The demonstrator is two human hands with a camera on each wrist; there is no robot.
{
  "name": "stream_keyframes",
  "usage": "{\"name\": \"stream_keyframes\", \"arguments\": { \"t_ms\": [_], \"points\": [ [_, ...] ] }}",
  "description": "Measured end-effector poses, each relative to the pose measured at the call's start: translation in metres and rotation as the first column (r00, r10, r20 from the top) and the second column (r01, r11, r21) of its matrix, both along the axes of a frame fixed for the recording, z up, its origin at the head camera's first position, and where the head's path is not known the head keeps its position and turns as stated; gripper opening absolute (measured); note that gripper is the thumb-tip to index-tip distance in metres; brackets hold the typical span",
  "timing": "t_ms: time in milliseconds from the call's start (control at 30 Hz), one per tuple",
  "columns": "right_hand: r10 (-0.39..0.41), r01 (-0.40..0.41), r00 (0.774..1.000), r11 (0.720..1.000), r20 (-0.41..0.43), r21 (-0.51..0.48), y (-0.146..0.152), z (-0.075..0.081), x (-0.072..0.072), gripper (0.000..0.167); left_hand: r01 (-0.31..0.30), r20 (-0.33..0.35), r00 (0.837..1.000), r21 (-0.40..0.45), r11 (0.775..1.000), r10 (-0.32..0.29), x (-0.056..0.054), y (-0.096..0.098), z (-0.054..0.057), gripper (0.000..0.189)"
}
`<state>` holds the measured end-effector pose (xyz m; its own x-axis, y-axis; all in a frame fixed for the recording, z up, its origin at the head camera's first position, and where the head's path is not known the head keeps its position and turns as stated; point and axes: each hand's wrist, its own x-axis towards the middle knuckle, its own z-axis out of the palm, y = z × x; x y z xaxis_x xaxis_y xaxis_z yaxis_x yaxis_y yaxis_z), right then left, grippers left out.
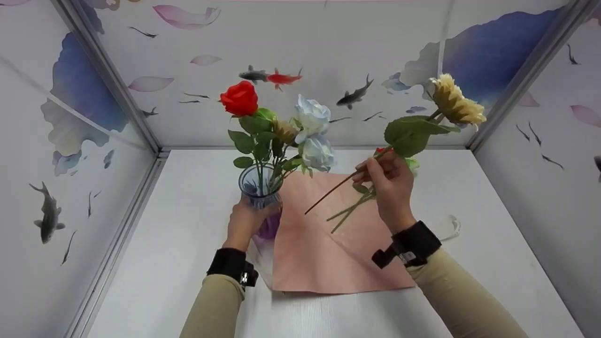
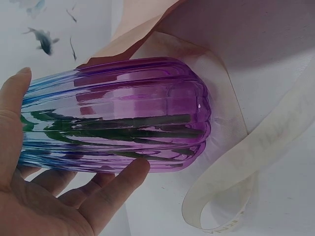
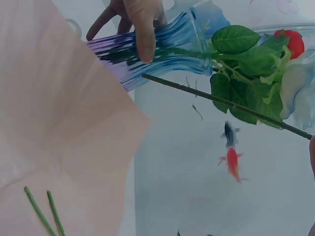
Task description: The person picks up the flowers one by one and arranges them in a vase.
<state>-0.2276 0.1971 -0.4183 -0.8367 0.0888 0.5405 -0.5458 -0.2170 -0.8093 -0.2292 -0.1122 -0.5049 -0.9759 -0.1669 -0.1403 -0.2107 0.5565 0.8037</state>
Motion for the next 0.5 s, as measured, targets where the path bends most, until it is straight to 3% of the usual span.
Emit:
{"name": "stream_keyframes", "arguments": {
  "t_ms": [133, 300, 500],
  "points": [
    [0.022, -0.023, 0.998, 1.0, -0.058, -0.006, -0.008, 0.013, 0.007, 0.019, -0.001, 0.001, 1.0, -0.007, 1.0, 0.001, -0.001, 0.0, 0.0, 0.095],
    [0.014, -0.005, 0.988, 0.999, -0.155, 0.054, -0.019, 0.028, 0.016, 0.014, 0.006, -0.009, 1.0, -0.019, 1.0, -0.006, -0.001, 0.001, 0.0, 0.094],
    [0.034, -0.022, 0.981, 0.998, -0.193, 0.064, -0.027, 0.038, 0.021, 0.017, 0.005, -0.002, 1.0, -0.011, 1.0, -0.005, -0.001, 0.001, 0.0, 0.094]
  ]
}}
